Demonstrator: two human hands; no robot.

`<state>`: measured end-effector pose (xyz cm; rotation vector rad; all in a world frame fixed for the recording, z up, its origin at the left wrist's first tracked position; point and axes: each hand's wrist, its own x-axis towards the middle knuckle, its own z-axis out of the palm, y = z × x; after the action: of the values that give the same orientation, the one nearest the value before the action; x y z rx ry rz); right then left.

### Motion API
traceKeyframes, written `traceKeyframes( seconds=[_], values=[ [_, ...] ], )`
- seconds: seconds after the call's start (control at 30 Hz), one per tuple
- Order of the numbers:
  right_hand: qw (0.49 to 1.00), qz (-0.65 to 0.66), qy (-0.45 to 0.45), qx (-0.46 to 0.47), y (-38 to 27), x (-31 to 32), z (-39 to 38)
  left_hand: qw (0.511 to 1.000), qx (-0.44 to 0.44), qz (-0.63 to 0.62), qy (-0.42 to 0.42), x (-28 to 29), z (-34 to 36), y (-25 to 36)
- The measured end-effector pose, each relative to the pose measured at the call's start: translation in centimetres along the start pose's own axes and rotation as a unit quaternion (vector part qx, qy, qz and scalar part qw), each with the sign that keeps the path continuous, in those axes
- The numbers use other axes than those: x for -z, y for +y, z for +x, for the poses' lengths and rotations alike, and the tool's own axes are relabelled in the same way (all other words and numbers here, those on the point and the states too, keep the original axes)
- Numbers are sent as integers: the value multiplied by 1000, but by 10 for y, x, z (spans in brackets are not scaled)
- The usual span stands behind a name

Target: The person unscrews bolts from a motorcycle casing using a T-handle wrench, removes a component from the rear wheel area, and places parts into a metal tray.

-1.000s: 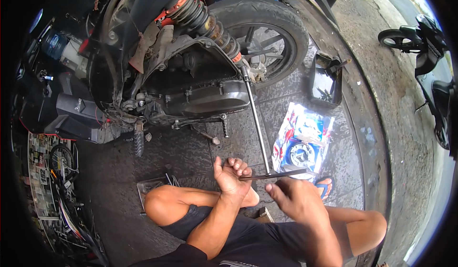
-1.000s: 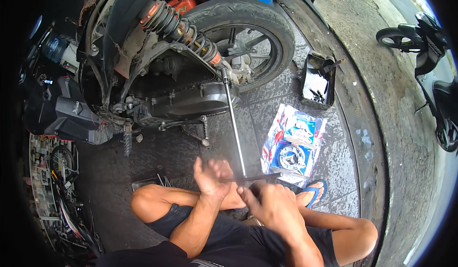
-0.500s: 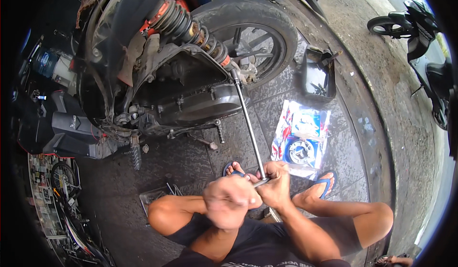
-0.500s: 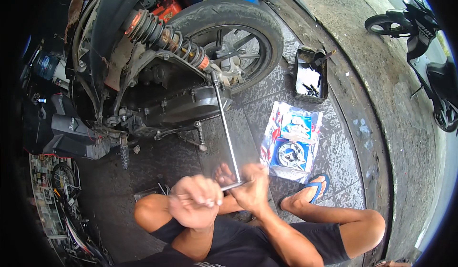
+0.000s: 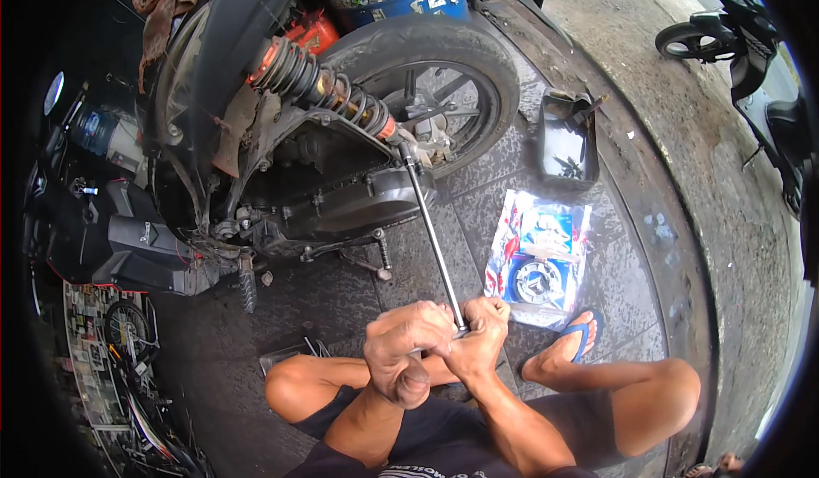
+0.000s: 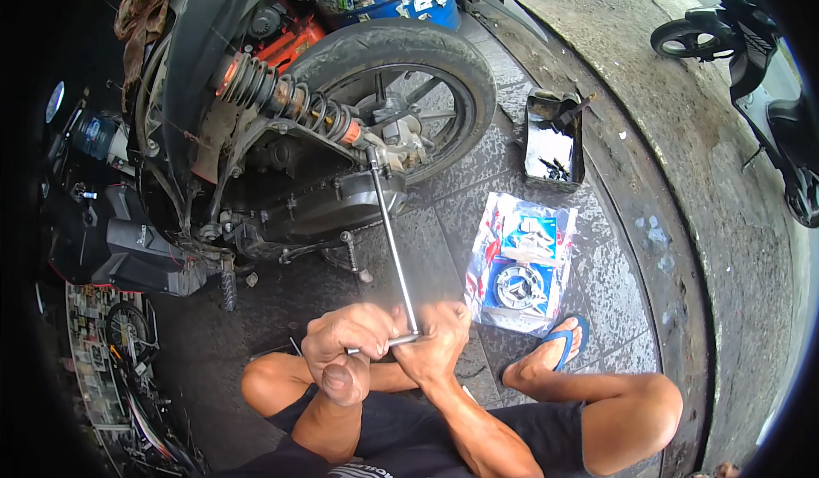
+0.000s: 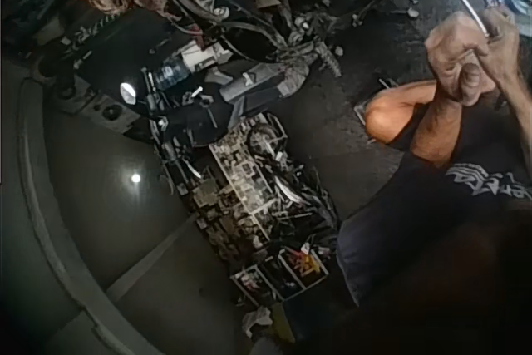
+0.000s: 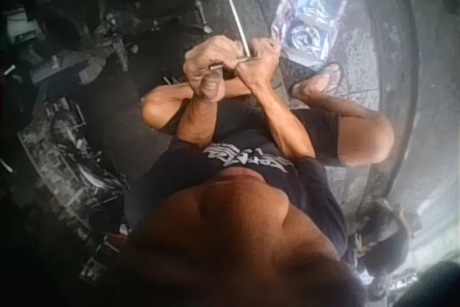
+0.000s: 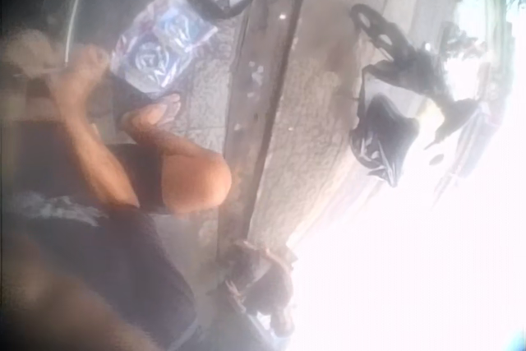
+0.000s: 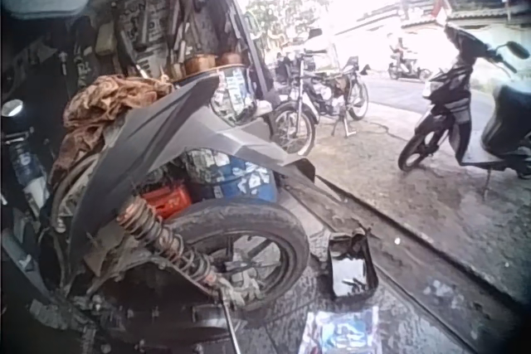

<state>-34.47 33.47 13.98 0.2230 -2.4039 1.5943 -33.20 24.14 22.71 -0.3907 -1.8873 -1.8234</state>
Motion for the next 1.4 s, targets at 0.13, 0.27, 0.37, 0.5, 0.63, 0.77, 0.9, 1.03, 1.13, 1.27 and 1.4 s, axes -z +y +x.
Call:
traceKeyframes(
  seconds=[0.13,0.27,0.37,0.5,0.63,0.77,0.9,1.03,1.13,1.27,1.4],
  values=[
    [998,61,33,3,3,2,3,1000,5,9,-4,-12,9,8],
    [997,72,30,0,0,4,8,1000,-7,26,7,-19,13,6],
    [997,79,12,-7,4,6,7,1000,-4,29,-3,-22,15,5],
    [992,125,-4,-31,3,7,10,999,12,40,-34,-23,20,8],
    [987,145,-57,-37,13,5,-7,991,16,85,-100,-30,29,11],
    [982,139,-95,-87,10,10,2,989,-4,6,-147,-40,38,-7],
    [972,128,-126,-155,-9,13,17,990,47,-124,-50,-22,30,-16],
    [982,49,-127,-130,10,19,-3,909,280,193,241,-4,22,-78],
    [995,-2,-97,-3,19,16,-14,910,383,25,156,12,13,-97],
    [996,-18,-88,12,22,9,-15,915,383,21,128,15,15,-98],
    [996,-34,-75,29,18,0,-8,920,367,9,139,18,18,-103]
  ],
)
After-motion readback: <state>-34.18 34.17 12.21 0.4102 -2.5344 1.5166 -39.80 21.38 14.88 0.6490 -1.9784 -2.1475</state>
